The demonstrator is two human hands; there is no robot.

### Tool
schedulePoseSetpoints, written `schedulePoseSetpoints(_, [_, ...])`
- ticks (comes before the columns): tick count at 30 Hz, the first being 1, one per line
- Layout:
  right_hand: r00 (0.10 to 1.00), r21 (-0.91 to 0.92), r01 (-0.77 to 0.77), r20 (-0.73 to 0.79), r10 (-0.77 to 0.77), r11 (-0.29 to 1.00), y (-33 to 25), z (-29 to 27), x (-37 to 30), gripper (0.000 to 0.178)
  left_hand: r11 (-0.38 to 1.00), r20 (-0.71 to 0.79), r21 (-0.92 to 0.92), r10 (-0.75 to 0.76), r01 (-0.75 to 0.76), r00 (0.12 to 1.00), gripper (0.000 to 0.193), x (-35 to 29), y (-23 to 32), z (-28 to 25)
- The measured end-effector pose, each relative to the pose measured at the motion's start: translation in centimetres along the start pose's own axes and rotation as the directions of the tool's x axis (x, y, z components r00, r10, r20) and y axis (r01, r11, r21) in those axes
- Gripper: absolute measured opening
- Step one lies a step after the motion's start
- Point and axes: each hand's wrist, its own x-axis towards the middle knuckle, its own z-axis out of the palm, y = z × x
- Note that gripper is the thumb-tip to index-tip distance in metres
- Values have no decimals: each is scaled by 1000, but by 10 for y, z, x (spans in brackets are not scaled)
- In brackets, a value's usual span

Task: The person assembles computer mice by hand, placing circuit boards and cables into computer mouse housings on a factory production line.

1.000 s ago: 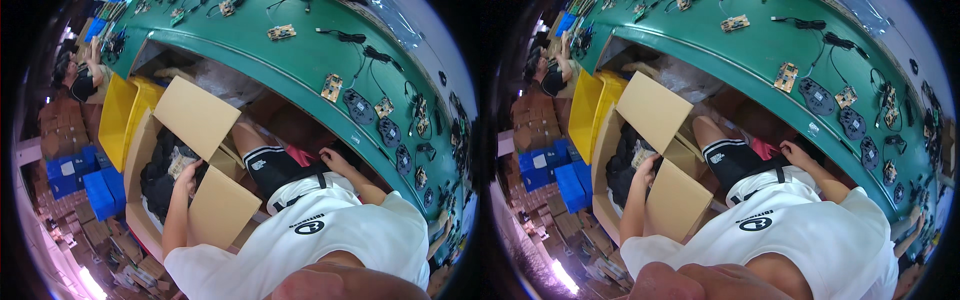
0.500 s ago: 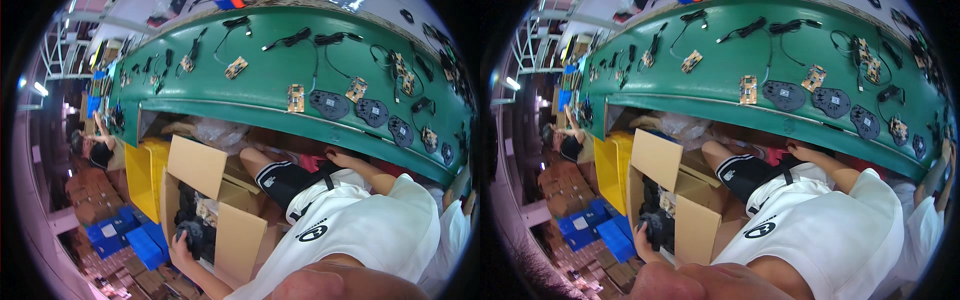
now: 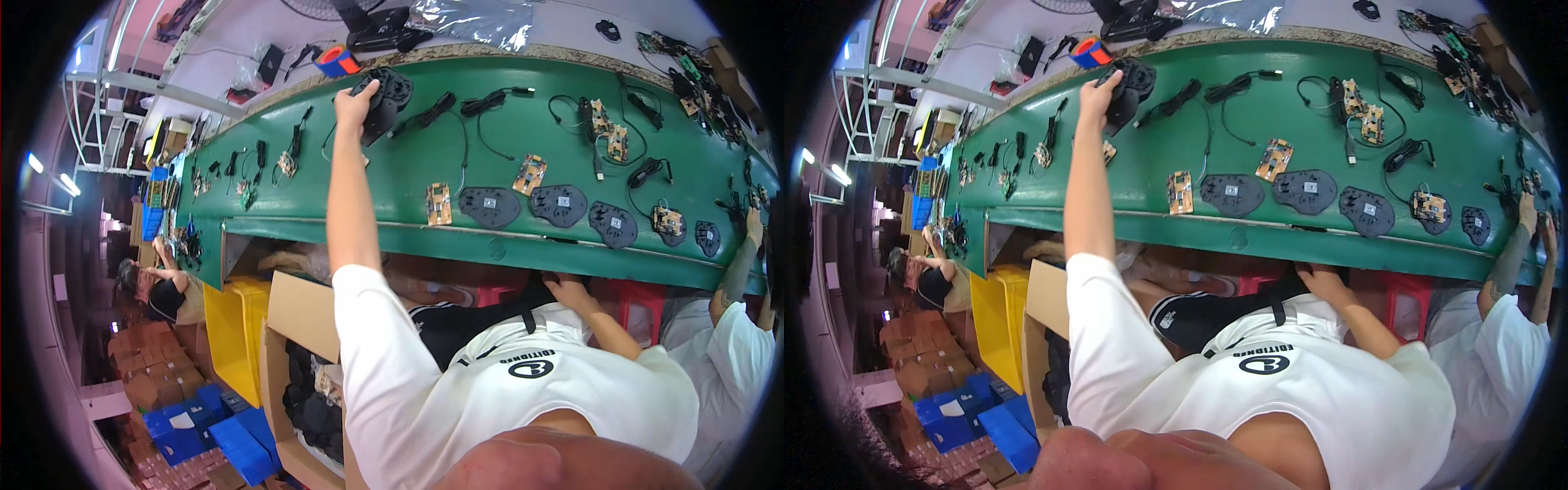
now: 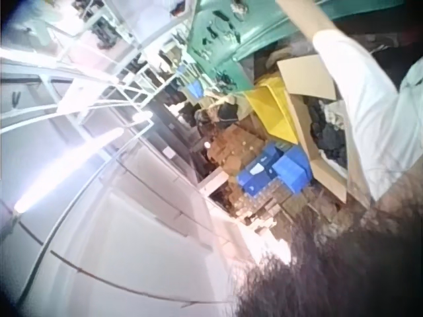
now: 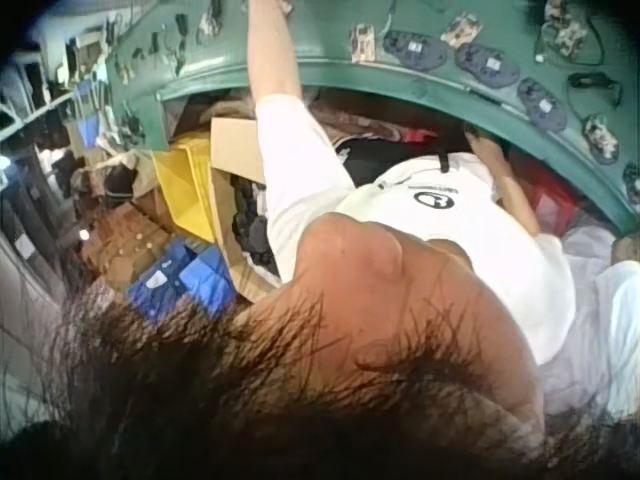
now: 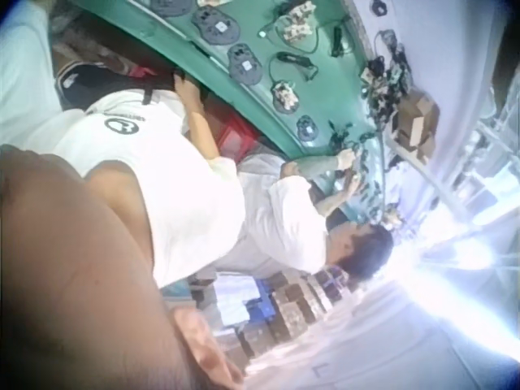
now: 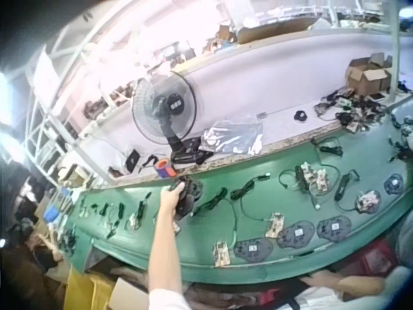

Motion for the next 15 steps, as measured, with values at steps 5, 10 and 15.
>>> schedulePoseSetpoints(5, [977,186,-66,-189,102,980,-13,1,-15,32,998,61,54,40,-43,997,38,45,-33,32])
schedulePoseSetpoints(10, [966,26,-91,-242,95,996,-2,3,-17,39,962,-5,-195,192,-190,981,29,-12,18,17])
schedulePoseSetpoints(15, [966,-14,-82,-245,76,997,12,5,-15,42,813,97,341,468,-471,878,27,-130,7,-21])
